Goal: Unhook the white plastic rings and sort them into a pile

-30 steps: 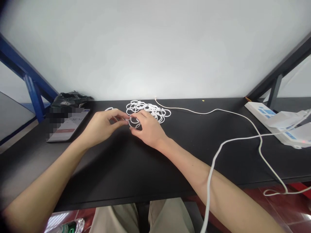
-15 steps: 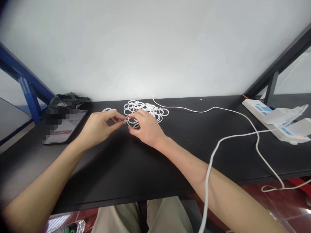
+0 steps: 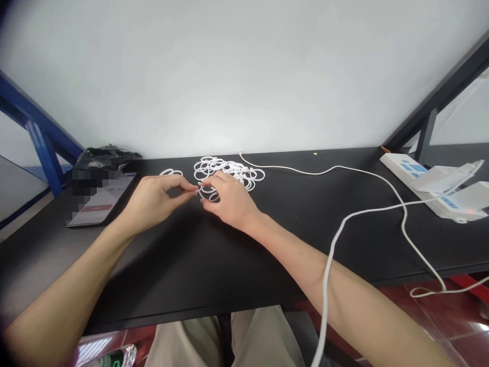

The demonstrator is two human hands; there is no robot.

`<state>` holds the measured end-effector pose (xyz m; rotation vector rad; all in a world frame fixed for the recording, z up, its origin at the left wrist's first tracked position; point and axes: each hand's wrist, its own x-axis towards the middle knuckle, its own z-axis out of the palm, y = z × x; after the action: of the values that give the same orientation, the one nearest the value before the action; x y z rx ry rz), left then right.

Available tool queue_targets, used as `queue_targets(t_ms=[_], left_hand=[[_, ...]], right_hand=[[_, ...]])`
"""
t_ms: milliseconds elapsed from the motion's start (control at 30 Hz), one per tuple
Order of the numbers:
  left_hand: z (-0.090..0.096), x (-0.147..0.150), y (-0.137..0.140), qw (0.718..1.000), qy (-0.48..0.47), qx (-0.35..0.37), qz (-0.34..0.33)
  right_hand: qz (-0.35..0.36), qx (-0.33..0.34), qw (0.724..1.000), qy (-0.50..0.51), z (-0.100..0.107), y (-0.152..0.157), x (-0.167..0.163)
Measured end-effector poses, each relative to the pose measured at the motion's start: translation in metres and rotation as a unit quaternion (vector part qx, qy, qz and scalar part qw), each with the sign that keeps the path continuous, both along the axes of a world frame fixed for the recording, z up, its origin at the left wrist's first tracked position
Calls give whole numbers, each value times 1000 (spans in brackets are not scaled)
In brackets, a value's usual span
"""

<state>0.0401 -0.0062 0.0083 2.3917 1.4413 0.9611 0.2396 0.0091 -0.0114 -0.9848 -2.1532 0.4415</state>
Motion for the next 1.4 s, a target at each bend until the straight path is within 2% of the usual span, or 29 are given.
queue_targets(t_ms=[333,633,733,900,967,1067,1133,1200,1267,1333,1400], left_hand=[[-1,1,1,1000,-8,14,-16],[-3,5,2,1000,20,-16,7],[-4,-2,6,998,19,-8,67],[-11,-29,21,966,25,-13,258],[-17,-39,26,954,69,-28,290],[-24,-44,28,941,153,-30,301],[-23,-38,26,941,167,-2,296],[-16,-26,21,958,121,17,261],[-6,-13,14,984,17,-51,167],[2,-2,7,982,-66,-151,89],[6,5,3,970,-134,-198,49]], right_hand=[[-7,6,1000,6,1,-1,0],[-2,13,1000,-14,-9,-1,1],[-29,12,999,-37,-8,0,3],[-66,31,988,-136,0,-1,8],[-53,27,982,-179,2,-3,9],[-21,11,975,-220,4,-8,8],[4,25,975,-220,4,-11,7],[25,57,977,-203,5,-12,5],[31,86,978,-187,7,-12,4],[21,99,978,-182,9,-12,5],[9,99,978,-183,10,-12,6]])
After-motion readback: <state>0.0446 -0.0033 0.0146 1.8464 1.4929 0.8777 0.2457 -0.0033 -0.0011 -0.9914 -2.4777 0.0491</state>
